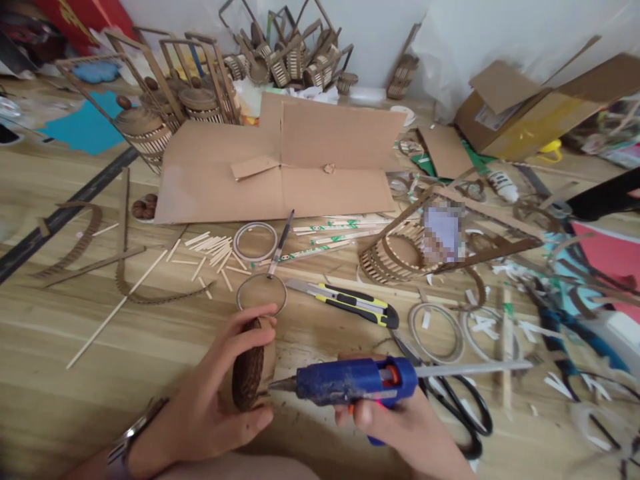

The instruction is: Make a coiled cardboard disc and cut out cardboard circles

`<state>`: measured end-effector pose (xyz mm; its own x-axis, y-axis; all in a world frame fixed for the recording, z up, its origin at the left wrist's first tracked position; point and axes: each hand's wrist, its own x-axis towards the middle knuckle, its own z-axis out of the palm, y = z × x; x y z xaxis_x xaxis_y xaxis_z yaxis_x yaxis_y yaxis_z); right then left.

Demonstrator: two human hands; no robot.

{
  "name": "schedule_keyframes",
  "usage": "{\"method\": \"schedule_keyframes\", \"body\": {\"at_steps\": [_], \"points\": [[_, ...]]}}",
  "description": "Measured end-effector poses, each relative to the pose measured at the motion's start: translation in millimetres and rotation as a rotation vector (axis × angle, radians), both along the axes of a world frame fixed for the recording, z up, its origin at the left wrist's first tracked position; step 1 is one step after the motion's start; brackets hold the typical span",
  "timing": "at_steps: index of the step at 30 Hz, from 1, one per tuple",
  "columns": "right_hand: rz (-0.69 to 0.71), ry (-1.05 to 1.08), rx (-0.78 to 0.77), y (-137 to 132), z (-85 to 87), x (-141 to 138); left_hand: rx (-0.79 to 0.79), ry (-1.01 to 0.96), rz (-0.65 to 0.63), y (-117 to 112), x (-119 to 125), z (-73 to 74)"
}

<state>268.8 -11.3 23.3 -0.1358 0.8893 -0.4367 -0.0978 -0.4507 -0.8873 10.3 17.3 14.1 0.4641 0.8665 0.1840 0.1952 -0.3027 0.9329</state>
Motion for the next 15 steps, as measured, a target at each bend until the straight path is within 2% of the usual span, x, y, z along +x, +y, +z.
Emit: {"method": "schedule_keyframes", "body": {"at_steps": [15], "points": [[-0.047, 0.061, -0.026, -1.1, 4.0, -3.8, 0.037, 0.022, -0.010, 0.3, -0.9, -0.6]]}}
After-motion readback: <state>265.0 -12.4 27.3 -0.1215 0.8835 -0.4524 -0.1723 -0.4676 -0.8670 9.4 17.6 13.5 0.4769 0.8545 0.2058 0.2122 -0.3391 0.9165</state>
